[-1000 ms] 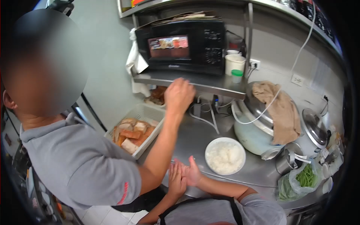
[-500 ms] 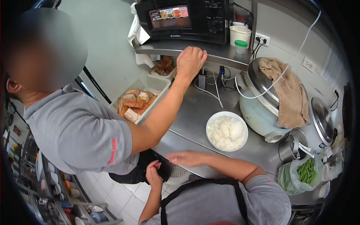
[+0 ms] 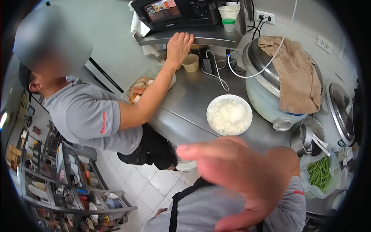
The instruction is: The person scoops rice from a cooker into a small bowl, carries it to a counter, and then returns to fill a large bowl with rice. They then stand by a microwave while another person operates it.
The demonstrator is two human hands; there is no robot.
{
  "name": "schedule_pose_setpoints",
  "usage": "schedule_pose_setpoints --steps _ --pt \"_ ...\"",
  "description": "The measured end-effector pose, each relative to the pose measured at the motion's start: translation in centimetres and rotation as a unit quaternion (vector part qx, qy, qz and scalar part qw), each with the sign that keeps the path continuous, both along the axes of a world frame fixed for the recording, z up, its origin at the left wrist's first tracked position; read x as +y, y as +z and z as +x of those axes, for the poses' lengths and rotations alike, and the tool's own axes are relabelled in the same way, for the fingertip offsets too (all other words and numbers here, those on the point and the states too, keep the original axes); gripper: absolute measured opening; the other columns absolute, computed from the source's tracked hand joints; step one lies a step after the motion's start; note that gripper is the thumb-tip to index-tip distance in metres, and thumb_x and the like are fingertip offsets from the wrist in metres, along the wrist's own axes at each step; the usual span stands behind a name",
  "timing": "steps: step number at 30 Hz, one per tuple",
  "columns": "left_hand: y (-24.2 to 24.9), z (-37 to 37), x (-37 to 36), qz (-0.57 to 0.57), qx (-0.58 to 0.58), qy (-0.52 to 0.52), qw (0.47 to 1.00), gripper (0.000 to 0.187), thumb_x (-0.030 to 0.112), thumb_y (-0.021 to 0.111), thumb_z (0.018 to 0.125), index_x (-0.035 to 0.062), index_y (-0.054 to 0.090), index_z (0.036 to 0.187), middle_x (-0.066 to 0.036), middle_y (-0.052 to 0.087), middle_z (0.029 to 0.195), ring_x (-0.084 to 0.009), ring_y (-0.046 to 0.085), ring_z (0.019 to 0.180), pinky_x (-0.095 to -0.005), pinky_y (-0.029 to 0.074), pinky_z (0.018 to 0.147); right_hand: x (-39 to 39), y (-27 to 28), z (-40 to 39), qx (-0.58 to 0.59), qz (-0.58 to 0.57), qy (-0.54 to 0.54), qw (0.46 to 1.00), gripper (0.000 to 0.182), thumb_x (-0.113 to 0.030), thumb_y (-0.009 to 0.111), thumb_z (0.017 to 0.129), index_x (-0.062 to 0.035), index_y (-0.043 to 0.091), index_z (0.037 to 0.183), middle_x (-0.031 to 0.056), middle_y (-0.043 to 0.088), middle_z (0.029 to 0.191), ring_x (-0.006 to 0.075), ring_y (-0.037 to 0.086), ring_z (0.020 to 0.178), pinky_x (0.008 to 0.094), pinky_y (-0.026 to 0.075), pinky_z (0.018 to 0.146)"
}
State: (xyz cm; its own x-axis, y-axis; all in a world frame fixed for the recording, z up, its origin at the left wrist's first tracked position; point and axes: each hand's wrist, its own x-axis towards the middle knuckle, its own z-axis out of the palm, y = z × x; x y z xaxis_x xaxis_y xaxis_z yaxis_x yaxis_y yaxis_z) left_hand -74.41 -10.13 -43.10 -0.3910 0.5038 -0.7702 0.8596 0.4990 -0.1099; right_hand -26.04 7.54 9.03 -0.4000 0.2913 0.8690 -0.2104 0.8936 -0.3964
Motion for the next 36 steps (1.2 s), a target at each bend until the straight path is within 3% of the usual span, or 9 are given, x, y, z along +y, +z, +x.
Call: schedule_pose_setpoints --steps 5,9,11,16,18,23,24,30,36 --pt "-1.2 1.0 5.8 0.101 0.019 -0.151 0.983 0.029 0.027 0.051 0.07 0.0024 0.059 0.083 -0.018 0.057 0.09 -0.0318 0.054 0.085 -0.0372 0.043 0.076 0.2 -0.7 3.9 -0.184 -0.018 -0.088 0.979 0.037 -0.017 0.052 0.079 -0.0032 0.048 0.113 0.0134 0.048 0.113 0.0262 0.043 0.108 0.0413 0.03 0.087" --pt "5.0 7.2 12.6 0.237 0.026 -0.113 0.965 0.024 0.026 0.052 0.071 0.0057 0.064 0.075 -0.014 0.061 0.084 -0.0297 0.058 0.078 -0.0372 0.046 0.071 0.9 -9.2 3.2 -0.18 -0.434 -0.077 0.88 0.032 -0.008 0.044 0.08 -0.0085 0.051 0.111 0.0048 0.059 0.063 0.0186 0.058 0.062 0.0298 0.042 0.07" --pt "12.7 11.9 14.4 0.253 -0.015 0.003 0.967 0.027 0.029 0.053 0.071 0.0036 0.063 0.077 -0.017 0.06 0.086 -0.03 0.058 0.08 -0.0381 0.046 0.072 1.4 -13.9 3.7 -0.198 -0.444 -0.119 0.866 0.041 -0.003 0.04 0.075 -0.0082 0.047 0.115 0.009 0.06 0.074 0.0182 0.059 0.067 0.0272 0.044 0.064" --pt "10.6 11.1 13.5 0.257 -0.016 0.042 0.965 0.044 0.014 0.044 0.071 0.0063 0.046 0.114 -0.021 0.047 0.113 -0.0328 0.046 0.105 -0.0387 0.039 0.087 -0.8 -23.1 6.8 -0.284 -0.275 -0.312 0.864 0.048 -0.005 0.044 0.073 -0.0076 0.041 0.12 0.0166 0.053 0.104 0.0242 0.058 0.08 0.0314 0.045 0.07" --pt "8.3 10.2 12.6 0.144 -0.012 0.077 0.987 0.059 0.013 0.043 0.072 0.0092 0.027 0.128 -0.027 0.037 0.121 -0.035 0.037 0.114 -0.0378 0.033 0.094 -3.1 -24.7 8.4 -0.165 -0.424 -0.315 0.833 0.035 -0.011 0.047 0.075 -0.0055 0.051 0.11 0.0158 0.056 0.098 0.0287 0.056 0.082 0.0323 0.044 0.072" --pt "-3.5 1.9 10.0 0.137 -0.064 -0.232 0.961 0.032 0.017 0.043 0.075 0.0069 0.056 0.102 -0.01 0.052 0.111 -0.0231 0.049 0.102 -0.0326 0.039 0.086 -7.2 -28.5 15.9 -0.167 -0.533 -0.413 0.719 0.027 -0.023 0.043 0.081 -0.0014 0.059 0.077 0.0115 0.058 0.069 0.019 0.056 0.058 0.029 0.044 0.056" --pt "-3.9 2.1 9.7 0.094 -0.047 -0.144 0.984 0.032 0.02 0.043 0.076 0.0063 0.056 0.102 -0.011 0.052 0.111 -0.0241 0.049 0.102 -0.033 0.039 0.086 -7.9 -28.9 16.5 -0.11 -0.586 -0.42 0.684 0.026 -0.022 0.042 0.083 -0.0014 0.058 0.08 0.008 0.057 0.064 0.0152 0.054 0.053 0.0266 0.044 0.053" --pt "5.4 9.9 13.8 0.09 -0.008 -0.022 0.996 0.043 0.037 0.045 0.078 0.0028 0.057 0.101 -0.018 0.05 0.111 -0.0301 0.046 0.106 -0.0351 0.036 0.089 -12.0 -27.7 17.1 -0.08 -0.535 -0.441 0.716 0.02 -0.009 0.04 0.08 -0.0018 0.052 0.095 0.005 0.049 0.061 0.0119 0.05 0.052 0.0243 0.042 0.05" --pt "5.1 13.0 20.4 0.229 -0.121 -0.247 0.934 0.054 0.049 0.042 0.076 -0.0011 0.059 0.09 -0.024 0.056 0.092 -0.0366 0.054 0.089 -0.0394 0.042 0.077 -19.9 -23.8 21.6 -0.179 -0.409 -0.597 0.667 0.03 -0.022 0.041 0.081 0.0017 0.06 0.082 0.0088 0.057 0.074 0.0173 0.052 0.066 0.0306 0.042 0.063"
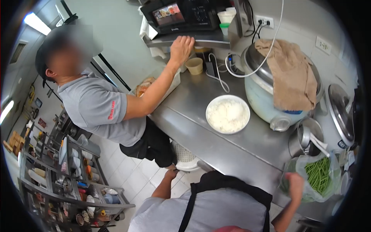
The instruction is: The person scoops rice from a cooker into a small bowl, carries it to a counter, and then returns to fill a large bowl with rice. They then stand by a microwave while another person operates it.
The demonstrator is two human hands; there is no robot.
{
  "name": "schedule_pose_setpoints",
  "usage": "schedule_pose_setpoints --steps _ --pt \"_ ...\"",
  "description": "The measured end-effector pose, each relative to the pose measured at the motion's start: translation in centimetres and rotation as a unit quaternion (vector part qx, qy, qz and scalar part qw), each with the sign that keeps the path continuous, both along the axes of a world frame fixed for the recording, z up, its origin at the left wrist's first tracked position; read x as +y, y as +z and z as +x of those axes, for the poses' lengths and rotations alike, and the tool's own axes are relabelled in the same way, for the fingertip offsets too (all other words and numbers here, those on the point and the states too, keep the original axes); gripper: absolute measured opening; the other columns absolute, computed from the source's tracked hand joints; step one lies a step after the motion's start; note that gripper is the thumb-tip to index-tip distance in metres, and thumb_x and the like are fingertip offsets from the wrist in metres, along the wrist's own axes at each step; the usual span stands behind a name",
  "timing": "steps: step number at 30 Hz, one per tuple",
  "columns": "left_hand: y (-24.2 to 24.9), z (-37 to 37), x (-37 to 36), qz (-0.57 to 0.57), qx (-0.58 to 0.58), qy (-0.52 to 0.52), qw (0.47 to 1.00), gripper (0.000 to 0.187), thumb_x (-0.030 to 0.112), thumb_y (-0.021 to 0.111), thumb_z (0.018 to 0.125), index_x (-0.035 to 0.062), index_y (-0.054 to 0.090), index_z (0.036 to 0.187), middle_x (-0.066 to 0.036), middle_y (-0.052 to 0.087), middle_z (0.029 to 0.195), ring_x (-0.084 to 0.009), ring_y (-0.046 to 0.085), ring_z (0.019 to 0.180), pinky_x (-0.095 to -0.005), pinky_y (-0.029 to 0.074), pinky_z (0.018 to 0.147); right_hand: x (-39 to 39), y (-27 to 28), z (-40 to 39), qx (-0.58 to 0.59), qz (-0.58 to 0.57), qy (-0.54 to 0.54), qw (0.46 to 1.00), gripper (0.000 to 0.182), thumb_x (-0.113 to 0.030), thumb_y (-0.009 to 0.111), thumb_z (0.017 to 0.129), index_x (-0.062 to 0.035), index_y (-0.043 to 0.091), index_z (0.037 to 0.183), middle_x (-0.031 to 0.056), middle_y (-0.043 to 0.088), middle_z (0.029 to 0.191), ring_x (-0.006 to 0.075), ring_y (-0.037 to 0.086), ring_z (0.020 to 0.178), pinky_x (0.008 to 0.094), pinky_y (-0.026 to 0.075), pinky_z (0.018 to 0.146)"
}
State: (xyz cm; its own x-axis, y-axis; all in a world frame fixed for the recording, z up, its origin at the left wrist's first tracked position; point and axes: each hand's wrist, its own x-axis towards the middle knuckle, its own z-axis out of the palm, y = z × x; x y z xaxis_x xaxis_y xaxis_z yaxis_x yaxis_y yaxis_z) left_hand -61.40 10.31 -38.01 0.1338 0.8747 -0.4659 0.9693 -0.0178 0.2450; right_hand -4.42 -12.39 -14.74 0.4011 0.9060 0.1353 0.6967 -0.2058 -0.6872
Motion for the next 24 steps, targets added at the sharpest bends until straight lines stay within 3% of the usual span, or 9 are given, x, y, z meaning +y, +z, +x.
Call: schedule_pose_setpoints --steps 1,2,3,6,8,9,13,17,24 --pt "0.1 1.1 0.7 0.0 0.009 0.117 0.993 0.049 0.048 0.046 0.074 0.0023 0.062 0.084 -0.024 0.057 0.087 -0.0376 0.055 0.083 -0.0399 0.044 0.071 -2.1 2.5 0.2 0.124 -0.001 -0.125 0.984 0.035 -0.027 0.038 0.082 -0.0009 0.06 0.086 0.0086 0.055 0.071 0.0181 0.052 0.065 0.0312 0.043 0.061" --pt "-3.5 0.1 2.1 0.003 0.002 0.074 0.997 0.054 0.047 0.04 0.078 -0.0021 0.059 0.09 -0.023 0.056 0.096 -0.0333 0.053 0.093 -0.0398 0.04 0.082 -5.9 0.1 3.8 0.174 0.045 -0.225 0.957 0.034 -0.026 0.037 0.083 -0.0036 0.057 0.098 0.0055 0.055 0.071 0.0148 0.051 0.065 0.0298 0.041 0.056" --pt "-5.0 0.1 2.8 0.108 0.036 -0.044 0.993 0.046 0.047 0.05 0.072 0.003 0.064 0.074 -0.021 0.059 0.083 -0.0362 0.055 0.083 -0.0391 0.042 0.074 -9.4 -1.0 6.4 0.152 0.116 -0.311 0.931 0.038 -0.028 0.033 0.086 -0.0049 0.05 0.111 0.0026 0.05 0.072 0.0129 0.048 0.064 0.0271 0.039 0.058" --pt "-0.7 4.3 3.1 -0.05 0.082 -0.063 0.993 0.049 0.043 0.043 0.075 -0.0016 0.061 0.086 -0.022 0.056 0.095 -0.035 0.054 0.087 -0.0391 0.04 0.08 -19.2 -0.2 10.9 0.031 0.303 -0.424 0.853 0.048 -0.034 0.041 0.083 -0.0066 0.036 0.123 0.008 0.044 0.094 0.0207 0.046 0.086 0.0344 0.034 0.075" --pt "0.1 5.5 3.3 -0.1 0.063 -0.069 0.991 0.051 0.043 0.041 0.076 -0.002 0.059 0.091 -0.022 0.055 0.1 -0.0346 0.054 0.088 -0.0395 0.04 0.081 -17.6 7.4 2.9 0.09 0.448 -0.445 0.77 0.068 -0.042 0.05 0.079 -0.0136 0.018 0.133 0.0173 0.033 0.128 0.0334 0.039 0.11 0.0514 0.024 0.094" --pt "-0.4 5.8 3.8 -0.095 0.084 -0.093 0.988 0.047 0.042 0.042 0.076 0.0019 0.058 0.095 -0.021 0.055 0.1 -0.0348 0.054 0.089 -0.0391 0.041 0.081 -16.9 7.8 0.7 0.124 0.483 -0.455 0.738 0.067 -0.042 0.049 0.079 -0.0131 0.019 0.132 0.0172 0.034 0.127 0.0331 0.039 0.109 0.0508 0.025 0.094" --pt "-7.2 4.3 6.8 -0.037 0.063 -0.213 0.974 0.046 0.039 0.046 0.072 -0.0012 0.059 0.09 -0.022 0.055 0.098 -0.0334 0.053 0.092 -0.0381 0.041 0.081 -15.8 0.7 -0.6 0.295 0.47 -0.463 0.691 0.061 -0.04 0.047 0.08 -0.0114 0.023 0.129 0.0166 0.036 0.125 0.032 0.041 0.108 0.0485 0.027 0.092" --pt "3.9 8.4 3.6 -0.008 -0.022 -0.025 0.999 0.043 0.037 0.045 0.074 0.0003 0.059 0.091 -0.019 0.056 0.098 -0.033 0.053 0.092 -0.0381 0.042 0.081 -15.0 -7.5 -0.7 0.435 0.449 -0.454 0.636 0.056 -0.038 0.045 0.081 -0.0097 0.028 0.126 0.016 0.039 0.122 0.0309 0.042 0.107 0.0462 0.029 0.091" --pt "0.5 3.8 1.7 -0.034 -0.024 0.021 0.999 0.04 0.04 0.05 0.073 0.008 0.059 0.095 -0.015 0.059 0.094 -0.0252 0.056 0.089 -0.0336 0.042 0.08 -13.1 -18.4 0.8 0.566 0.417 -0.404 0.586 0.049 -0.035 0.041 0.081 -0.0067 0.035 0.121 0.0149 0.044 0.118 0.029 0.045 0.104 0.0422 0.033 0.088"
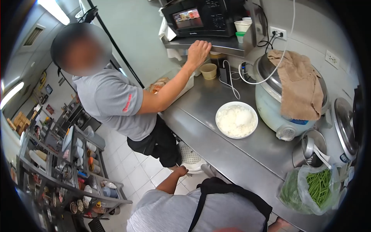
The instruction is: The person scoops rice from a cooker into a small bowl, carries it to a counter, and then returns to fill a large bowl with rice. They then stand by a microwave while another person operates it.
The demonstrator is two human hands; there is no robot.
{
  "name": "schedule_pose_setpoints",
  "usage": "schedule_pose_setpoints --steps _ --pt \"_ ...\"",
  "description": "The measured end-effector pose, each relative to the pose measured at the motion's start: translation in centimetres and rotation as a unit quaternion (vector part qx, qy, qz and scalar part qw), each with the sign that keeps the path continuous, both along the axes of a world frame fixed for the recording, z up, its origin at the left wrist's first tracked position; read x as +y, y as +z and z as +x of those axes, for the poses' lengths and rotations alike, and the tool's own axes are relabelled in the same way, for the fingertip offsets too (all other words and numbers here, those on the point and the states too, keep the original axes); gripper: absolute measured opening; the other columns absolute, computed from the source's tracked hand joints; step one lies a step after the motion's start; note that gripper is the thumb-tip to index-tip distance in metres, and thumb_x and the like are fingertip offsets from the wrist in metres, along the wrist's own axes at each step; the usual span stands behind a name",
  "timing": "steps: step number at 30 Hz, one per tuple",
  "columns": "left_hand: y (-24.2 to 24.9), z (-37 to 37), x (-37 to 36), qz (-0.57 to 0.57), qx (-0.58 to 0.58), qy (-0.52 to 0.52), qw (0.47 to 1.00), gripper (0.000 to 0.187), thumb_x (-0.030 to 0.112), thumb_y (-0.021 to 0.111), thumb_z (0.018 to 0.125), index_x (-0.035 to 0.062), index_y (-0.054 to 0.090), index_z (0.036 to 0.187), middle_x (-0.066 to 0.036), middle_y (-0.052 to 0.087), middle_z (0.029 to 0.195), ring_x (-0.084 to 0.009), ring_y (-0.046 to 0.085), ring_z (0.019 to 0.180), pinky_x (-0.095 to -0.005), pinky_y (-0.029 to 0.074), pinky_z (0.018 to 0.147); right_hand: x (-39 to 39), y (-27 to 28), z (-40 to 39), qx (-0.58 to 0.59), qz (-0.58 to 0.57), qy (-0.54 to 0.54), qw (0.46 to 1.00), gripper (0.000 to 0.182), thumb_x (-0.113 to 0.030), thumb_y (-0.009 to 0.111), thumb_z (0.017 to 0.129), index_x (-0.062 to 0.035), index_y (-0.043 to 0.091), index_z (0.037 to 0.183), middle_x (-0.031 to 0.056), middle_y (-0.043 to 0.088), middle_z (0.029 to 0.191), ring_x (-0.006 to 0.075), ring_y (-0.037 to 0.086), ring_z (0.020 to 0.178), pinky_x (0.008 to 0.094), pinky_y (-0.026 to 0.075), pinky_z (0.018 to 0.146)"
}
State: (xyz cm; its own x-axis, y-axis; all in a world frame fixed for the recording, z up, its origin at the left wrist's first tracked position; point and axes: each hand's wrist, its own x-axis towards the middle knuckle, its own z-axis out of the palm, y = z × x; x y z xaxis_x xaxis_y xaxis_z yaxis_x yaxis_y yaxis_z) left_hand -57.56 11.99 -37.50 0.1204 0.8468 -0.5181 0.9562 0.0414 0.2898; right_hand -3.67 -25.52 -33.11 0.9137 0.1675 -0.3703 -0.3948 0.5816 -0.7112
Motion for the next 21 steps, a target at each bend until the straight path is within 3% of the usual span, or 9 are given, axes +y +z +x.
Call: schedule_pose_setpoints --steps 2,5,8,10,12,14,15,16,21 --pt "-3.5 -3.2 -0.8 0.042 -0.079 -0.019 0.996 0.037 0.038 0.047 0.075 0.0077 0.06 0.094 -0.015 0.059 0.096 -0.0264 0.055 0.092 -0.0334 0.041 0.082 0.6 -2.6 0.4 0.008 0.018 0.017 1.0 0.047 -0.034 0.04 0.082 -0.0058 0.038 0.119 0.0146 0.046 0.117 0.0284 0.046 0.104 0.041 0.034 0.087" --pt "-3.2 -5.7 -3.7 -0.028 0.062 0.03 0.997 0.045 0.04 0.038 0.078 0.0024 0.059 0.088 -0.023 0.054 0.096 -0.0347 0.05 0.095 -0.0394 0.039 0.083 0.7 -6.4 0.9 0.005 0.036 0.051 0.998 0.045 -0.033 0.039 0.082 -0.0045 0.041 0.117 0.0142 0.048 0.115 0.0276 0.047 0.103 0.0393 0.036 0.086" --pt "-5.3 -8.7 -5.2 -0.097 0.098 0.027 0.99 0.052 0.042 0.047 0.073 -0.0031 0.057 0.097 -0.022 0.052 0.107 -0.0323 0.047 0.104 -0.0372 0.037 0.088 -0.9 -12.9 3.0 -0.055 0.025 0.107 0.992 0.044 -0.032 0.037 0.083 -0.0032 0.044 0.115 0.0138 0.05 0.113 0.0268 0.048 0.102 0.0375 0.037 0.085" --pt "-4.9 -9.5 -6.2 -0.125 0.112 0.041 0.985 0.052 0.043 0.047 0.074 -0.0032 0.057 0.097 -0.022 0.051 0.107 -0.0327 0.047 0.104 -0.0375 0.037 0.088 -2.7 -19.1 5.6 -0.203 -0.073 0.163 0.963 0.043 -0.031 0.036 0.083 -0.0024 0.046 0.114 0.0135 0.051 0.112 0.0262 0.049 0.101 0.0364 0.038 0.084" --pt "-3.5 -9.2 -6.0 -0.146 0.133 0.015 0.98 0.055 0.044 0.046 0.075 -0.0037 0.056 0.099 -0.022 0.051 0.109 -0.0332 0.046 0.105 -0.0375 0.037 0.088 -2.4 -16.6 3.5 -0.33 -0.358 0.181 0.855 0.043 -0.03 0.036 0.082 -0.0025 0.047 0.113 0.0134 0.049 0.114 0.0268 0.046 0.105 0.0368 0.035 0.09" --pt "-3.9 -9.1 -5.2 -0.136 0.153 -0.018 0.979 0.056 0.045 0.046 0.075 -0.0039 0.055 0.099 -0.022 0.05 0.109 -0.0333 0.046 0.105 -0.0375 0.037 0.088 -1.5 -12.9 0.9 -0.301 -0.254 0.214 0.894 0.042 -0.03 0.037 0.082 -0.0028 0.046 0.112 0.0124 0.048 0.116 0.0264 0.043 0.108 0.0371 0.033 0.093" --pt "-4.4 -9.0 -4.2 -0.13 0.153 -0.049 0.978 0.056 0.046 0.045 0.076 -0.0042 0.055 0.1 -0.021 0.05 0.11 -0.0334 0.046 0.105 -0.0375 0.037 0.088 -0.6 -10.5 -0.3 -0.206 0.002 0.223 0.953 0.042 -0.029 0.037 0.081 -0.0031 0.046 0.113 0.0115 0.047 0.117 0.0257 0.043 0.109 0.0373 0.033 0.093" --pt "-4.6 -8.6 -3.5 -0.076 0.157 -0.094 0.98 0.045 0.04 0.035 0.081 0.0029 0.059 0.091 -0.023 0.054 0.099 -0.036 0.05 0.095 -0.0425 0.039 0.082 0.1 -8.4 -1.1 -0.1 0.26 0.212 0.937 0.041 -0.029 0.038 0.081 -0.0035 0.046 0.113 0.0105 0.046 0.118 0.0251 0.042 0.11 0.0375 0.033 0.093" --pt "-3.8 -3.6 2.0 0.008 0.054 -0.101 0.993 0.036 0.034 0.044 0.077 0.0052 0.058 0.095 -0.021 0.055 0.099 -0.0332 0.052 0.093 -0.0367 0.041 0.082 2.8 -0.4 -4.7 0.132 0.208 0.0 0.969 0.04 -0.029 0.035 0.084 -0.0039 0.045 0.114 0.0094 0.047 0.117 0.0231 0.043 0.108 0.0378 0.034 0.093"
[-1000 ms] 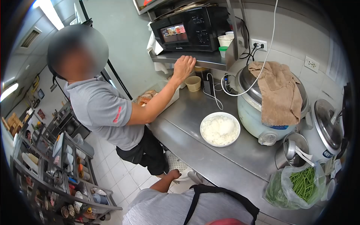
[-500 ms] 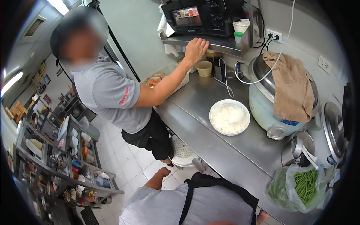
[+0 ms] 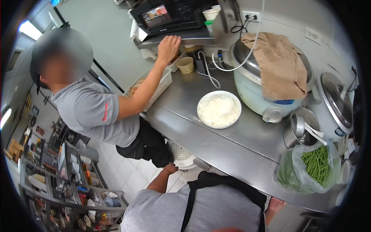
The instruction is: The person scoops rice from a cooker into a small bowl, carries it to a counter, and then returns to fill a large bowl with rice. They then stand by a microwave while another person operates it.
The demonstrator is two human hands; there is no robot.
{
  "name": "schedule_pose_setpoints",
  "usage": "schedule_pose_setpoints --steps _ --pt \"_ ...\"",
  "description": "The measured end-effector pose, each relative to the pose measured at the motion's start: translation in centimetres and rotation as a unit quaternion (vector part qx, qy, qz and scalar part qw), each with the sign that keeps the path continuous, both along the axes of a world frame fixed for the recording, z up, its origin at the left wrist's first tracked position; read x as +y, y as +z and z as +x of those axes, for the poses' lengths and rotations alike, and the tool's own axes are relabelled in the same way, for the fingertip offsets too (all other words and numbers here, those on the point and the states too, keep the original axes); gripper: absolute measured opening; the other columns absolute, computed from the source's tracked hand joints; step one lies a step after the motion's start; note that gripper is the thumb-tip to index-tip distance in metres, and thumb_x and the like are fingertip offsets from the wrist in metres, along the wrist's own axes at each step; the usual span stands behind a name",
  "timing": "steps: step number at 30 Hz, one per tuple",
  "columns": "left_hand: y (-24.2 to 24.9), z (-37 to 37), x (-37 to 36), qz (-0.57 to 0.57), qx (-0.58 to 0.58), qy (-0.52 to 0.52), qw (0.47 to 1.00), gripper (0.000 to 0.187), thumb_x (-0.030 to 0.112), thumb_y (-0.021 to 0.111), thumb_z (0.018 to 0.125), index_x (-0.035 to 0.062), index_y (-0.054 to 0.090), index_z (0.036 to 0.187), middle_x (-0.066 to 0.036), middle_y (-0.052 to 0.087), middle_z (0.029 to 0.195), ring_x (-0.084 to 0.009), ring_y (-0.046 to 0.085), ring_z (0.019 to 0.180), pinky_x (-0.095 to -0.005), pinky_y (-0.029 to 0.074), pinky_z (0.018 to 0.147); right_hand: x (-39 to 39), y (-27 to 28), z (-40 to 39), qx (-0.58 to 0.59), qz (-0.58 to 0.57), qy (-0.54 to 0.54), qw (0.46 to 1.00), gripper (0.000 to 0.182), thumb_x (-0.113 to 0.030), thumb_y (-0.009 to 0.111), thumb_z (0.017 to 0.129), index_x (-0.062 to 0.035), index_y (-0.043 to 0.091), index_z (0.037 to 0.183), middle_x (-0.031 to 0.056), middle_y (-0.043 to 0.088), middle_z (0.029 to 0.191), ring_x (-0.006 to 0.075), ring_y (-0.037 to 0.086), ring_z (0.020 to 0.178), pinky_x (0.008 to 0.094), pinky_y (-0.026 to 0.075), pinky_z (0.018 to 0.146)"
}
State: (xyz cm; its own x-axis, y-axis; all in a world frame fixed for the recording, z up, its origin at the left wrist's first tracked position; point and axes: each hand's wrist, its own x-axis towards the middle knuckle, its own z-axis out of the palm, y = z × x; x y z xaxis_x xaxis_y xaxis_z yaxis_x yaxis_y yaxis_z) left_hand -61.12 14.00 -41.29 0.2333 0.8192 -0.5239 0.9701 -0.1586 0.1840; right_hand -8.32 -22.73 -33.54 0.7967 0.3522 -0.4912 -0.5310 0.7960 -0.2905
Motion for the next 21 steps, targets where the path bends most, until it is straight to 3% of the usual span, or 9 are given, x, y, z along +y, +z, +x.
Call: schedule_pose_setpoints --steps 1,3,4,7,10,15,19,21 --pt "1.7 1.9 0.4 -0.01 -0.024 0.044 0.999 0.04 0.035 0.047 0.075 0.004 0.055 0.1 -0.02 0.054 0.102 -0.0331 0.051 0.095 -0.0361 0.04 0.083 0.0 0.5 -0.1 0.053 -0.012 -0.03 0.998 0.04 -0.029 0.035 0.084 -0.004 0.044 0.114 0.0092 0.047 0.117 0.0227 0.044 0.108 0.0379 0.034 0.093" --pt "6.3 6.0 0.2 -0.03 -0.074 0.136 0.987 0.051 0.038 0.053 0.072 0.0015 0.051 0.108 -0.02 0.051 0.108 -0.0328 0.05 0.099 -0.0347 0.039 0.086 -0.3 0.8 0.2 0.033 -0.021 -0.045 0.998 0.042 -0.032 0.034 0.084 -0.0041 0.045 0.113 0.0088 0.048 0.116 0.0225 0.045 0.106 0.0372 0.035 0.091" --pt "8.0 7.4 0.1 -0.038 -0.072 0.139 0.987 0.05 0.038 0.053 0.072 0.0048 0.051 0.11 -0.02 0.051 0.109 -0.0321 0.049 0.102 -0.035 0.039 0.087 -0.2 0.9 0.4 0.023 -0.026 -0.05 0.998 0.043 -0.034 0.033 0.084 -0.0041 0.045 0.113 0.0087 0.048 0.115 0.0224 0.046 0.105 0.0368 0.036 0.091" --pt "6.7 8.2 0.6 -0.012 -0.074 0.098 0.992 0.048 0.038 0.054 0.072 0.0067 0.052 0.109 -0.02 0.053 0.106 -0.0319 0.05 0.1 -0.0352 0.039 0.086 -0.4 3.1 1.5 0.072 -0.083 -0.07 0.991 0.05 -0.039 0.037 0.079 -0.0045 0.043 0.114 0.0105 0.046 0.116 0.0242 0.045 0.105 0.0392 0.037 0.09" --pt "5.5 7.7 0.3 -0.018 -0.064 0.096 0.993 0.048 0.038 0.053 0.072 0.0031 0.053 0.105 -0.021 0.054 0.103 -0.0319 0.051 0.098 -0.0343 0.039 0.086 0.6 4.6 2.0 0.03 -0.155 -0.094 0.983 0.051 -0.04 0.038 0.078 -0.0039 0.044 0.114 0.0099 0.047 0.113 0.0246 0.046 0.104 0.0395 0.04 0.087" --pt "1.0 3.9 -1.7 0.009 0.013 0.026 1.0 0.046 0.037 0.054 0.07 0.0032 0.056 0.101 -0.022 0.058 0.091 -0.0329 0.053 0.093 -0.0358 0.042 0.081 -0.2 1.4 3.1 -0.007 -0.162 -0.064 0.985 0.048 -0.037 0.037 0.08 -0.0036 0.043 0.114 0.0106 0.047 0.113 0.0253 0.046 0.103 0.0409 0.041 0.085" --pt "-2.8 1.0 -2.2 0.1 -0.073 0.181 0.976 0.039 0.028 0.055 0.07 0.0038 0.054 0.1 -0.023 0.056 0.094 -0.035 0.052 0.091 -0.0377 0.042 0.079 -0.8 -0.1 3.5 -0.024 -0.176 -0.043 0.983 0.045 -0.034 0.038 0.081 -0.0031 0.043 0.113 0.0115 0.047 0.113 0.0257 0.047 0.102 0.0404 0.042 0.085" --pt "3.4 3.8 -3.0 0.163 -0.132 0.29 0.934 0.036 0.023 0.055 0.07 0.0043 0.053 0.1 -0.024 0.054 0.095 -0.0359 0.052 0.09 -0.0383 0.041 0.079 -1.3 -1.2 4.0 -0.045 -0.175 -0.037 0.983 0.044 -0.033 0.038 0.081 -0.0025 0.045 0.112 0.0115 0.049 0.111 0.026 0.049 0.1 0.0394 0.043 0.084"
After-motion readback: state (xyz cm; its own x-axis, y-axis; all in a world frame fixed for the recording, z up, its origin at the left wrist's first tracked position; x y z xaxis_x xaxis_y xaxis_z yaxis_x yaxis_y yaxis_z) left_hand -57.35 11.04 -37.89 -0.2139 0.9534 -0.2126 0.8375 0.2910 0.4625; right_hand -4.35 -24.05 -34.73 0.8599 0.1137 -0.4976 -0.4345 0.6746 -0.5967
